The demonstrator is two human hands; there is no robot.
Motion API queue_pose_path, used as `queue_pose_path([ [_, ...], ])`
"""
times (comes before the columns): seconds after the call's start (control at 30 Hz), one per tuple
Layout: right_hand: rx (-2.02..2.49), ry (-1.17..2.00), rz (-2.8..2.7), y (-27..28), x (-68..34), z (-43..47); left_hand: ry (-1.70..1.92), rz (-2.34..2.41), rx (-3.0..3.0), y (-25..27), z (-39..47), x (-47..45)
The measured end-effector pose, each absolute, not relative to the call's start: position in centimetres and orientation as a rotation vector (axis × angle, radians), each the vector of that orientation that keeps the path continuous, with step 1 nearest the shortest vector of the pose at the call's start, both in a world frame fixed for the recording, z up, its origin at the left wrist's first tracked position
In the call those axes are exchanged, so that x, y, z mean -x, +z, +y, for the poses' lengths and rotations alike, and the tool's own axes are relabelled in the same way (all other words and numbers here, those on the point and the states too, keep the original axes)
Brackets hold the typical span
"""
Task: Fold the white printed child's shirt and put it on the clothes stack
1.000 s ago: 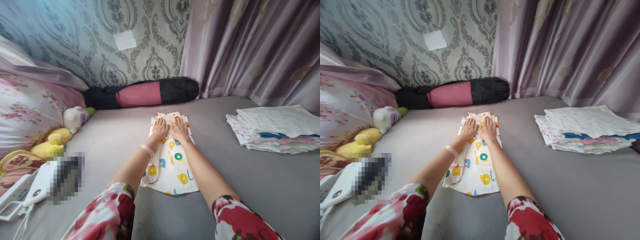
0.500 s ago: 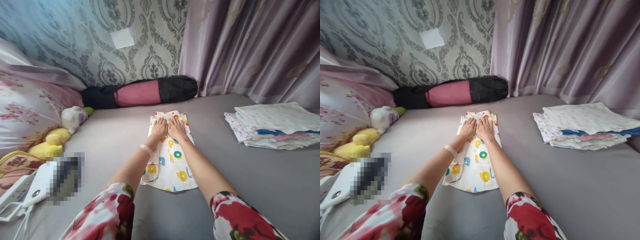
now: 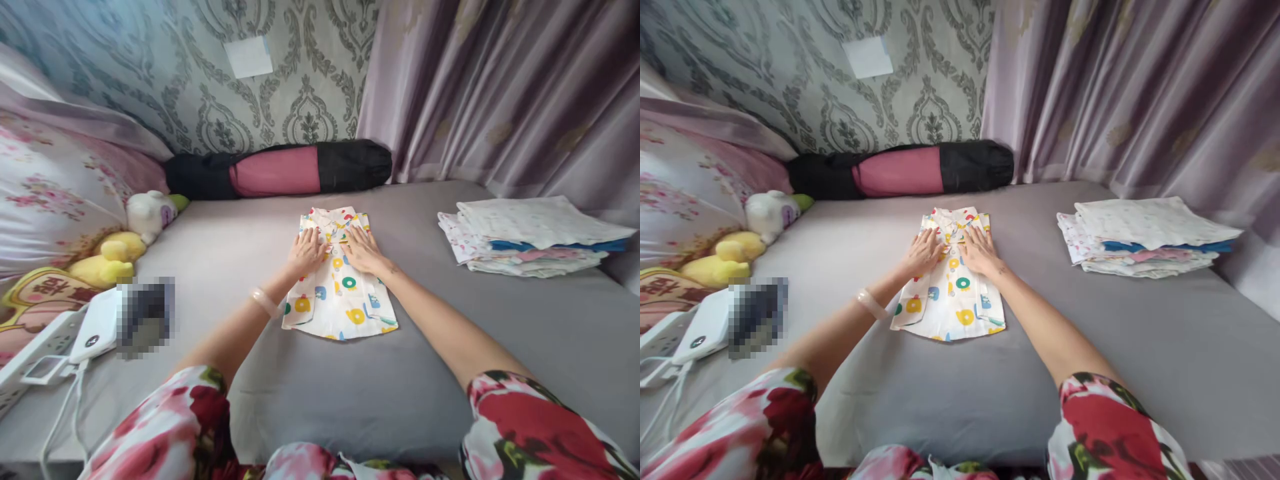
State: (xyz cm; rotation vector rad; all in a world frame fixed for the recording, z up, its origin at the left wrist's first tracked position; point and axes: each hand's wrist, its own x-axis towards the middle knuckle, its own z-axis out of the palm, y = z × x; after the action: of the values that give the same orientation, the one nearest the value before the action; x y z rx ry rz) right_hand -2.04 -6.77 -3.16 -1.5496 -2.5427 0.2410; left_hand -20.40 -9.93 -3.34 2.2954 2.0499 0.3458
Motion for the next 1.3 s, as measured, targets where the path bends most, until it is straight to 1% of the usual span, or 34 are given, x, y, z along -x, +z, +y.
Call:
queue_pose_path([
  [0.17, 1.555, 0.231, -2.552, -4.0, 1.4, -9.2, 0.247, 2.04, -2.291, -4.5, -11.9, 20.4],
  [0.5, 1.548, 0.196, -2.53, -4.0, 1.3, -9.4, 0.419, 2.076, -2.277, -4.4, -12.5, 20.2],
  [0.6, 1.532, 0.257, -2.573, -3.8, 0.4, -10.9, 0.377, 2.045, -2.247, -4.2, -14.4, 20.5],
  [0.77, 1.416, 0.359, -2.712, -3.2, -2.0, -15.2, 0.257, 1.798, -2.377, -3.9, -19.6, 21.7],
  [0.87, 1.412, 0.342, -2.745, -3.1, -2.7, -17.2, 0.229, 1.689, -2.391, -3.7, -22.0, 22.2],
  [1.0, 1.419, 0.274, -2.717, -3.3, -2.7, -18.2, 0.211, 1.71, -2.359, -3.6, -23.2, 21.8],
  [1.07, 1.414, 0.324, -2.689, -3.3, -2.7, -18.2, 0.212, 1.721, -2.345, -3.4, -23.2, 21.6],
  [1.17, 1.409, 0.529, -2.576, -2.9, -3.2, -18.1, 0.275, 1.727, -2.3, -3.1, -23.4, 21.8],
  [1.23, 1.423, 0.655, -2.431, -2.5, -3.9, -18.1, 0.377, 1.797, -2.231, -2.9, -23.8, 22.3],
  [1.3, 1.485, 0.709, -2.244, -2.0, -4.8, -18.3, 0.53, 1.945, -2.127, -2.7, -24.3, 23.1],
])
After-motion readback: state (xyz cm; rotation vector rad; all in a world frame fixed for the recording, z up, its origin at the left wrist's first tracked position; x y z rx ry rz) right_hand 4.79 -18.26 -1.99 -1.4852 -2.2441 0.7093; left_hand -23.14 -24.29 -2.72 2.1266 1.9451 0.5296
